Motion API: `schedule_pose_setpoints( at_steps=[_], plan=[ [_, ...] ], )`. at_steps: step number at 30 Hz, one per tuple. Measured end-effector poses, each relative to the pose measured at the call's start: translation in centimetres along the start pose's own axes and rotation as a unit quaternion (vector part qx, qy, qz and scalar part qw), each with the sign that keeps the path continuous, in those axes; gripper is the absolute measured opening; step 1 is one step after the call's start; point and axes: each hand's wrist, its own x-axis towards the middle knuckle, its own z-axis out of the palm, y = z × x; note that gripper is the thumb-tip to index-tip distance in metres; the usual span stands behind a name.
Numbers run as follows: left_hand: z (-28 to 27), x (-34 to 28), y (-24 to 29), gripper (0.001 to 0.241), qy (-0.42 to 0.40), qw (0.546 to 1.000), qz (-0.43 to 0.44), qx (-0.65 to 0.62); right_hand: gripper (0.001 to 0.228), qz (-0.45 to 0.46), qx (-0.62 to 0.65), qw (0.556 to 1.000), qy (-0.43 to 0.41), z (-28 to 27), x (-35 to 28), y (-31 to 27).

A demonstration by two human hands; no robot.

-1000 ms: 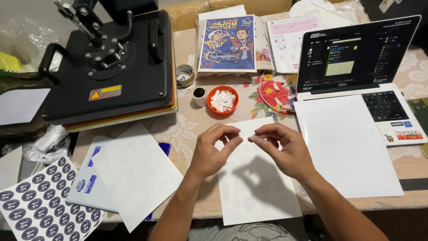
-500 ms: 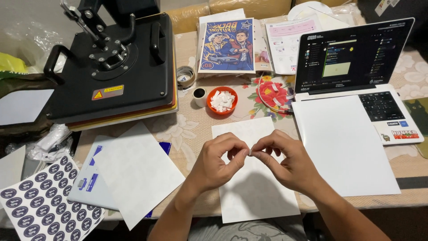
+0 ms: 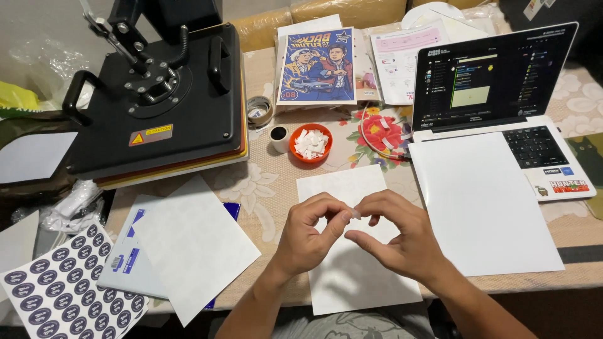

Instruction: The person is organizing printed sticker sheets, peeling individual stickers from a backing, and sorting through various documents on a workspace.

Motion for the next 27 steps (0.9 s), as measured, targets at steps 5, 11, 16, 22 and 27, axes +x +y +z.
schedule_pose_setpoints(
  at_steps=[5,11,16,22,27],
  plan=[
    [0.3,-0.2,-0.3,0.013,0.003,1.0,0.006,-0.001,0.008,0.091,0.079,0.993,0.012,0.3,-1.0,0.7],
    [-0.5,-0.4,-1.5,0.011,0.046,0.998,0.009,-0.034,0.008,0.151,0.152,0.975,0.06,0.0,-1.8,2.9],
    [-5.6,-1.8,-6.2,0.013,0.129,0.991,-0.046,0.001,0.009,0.155,0.065,0.982,0.084,-1.8,-2.7,5.5],
    [-10.7,-2.0,-10.7,0.018,0.253,0.951,-0.106,0.142,0.013,0.169,-0.025,0.984,0.042,-2.3,-3.2,6.2],
    [-9.6,-0.7,-12.8,0.013,0.254,0.939,-0.058,0.225,0.017,0.165,-0.078,0.983,-0.026,-1.2,-4.3,6.7]
  ],
)
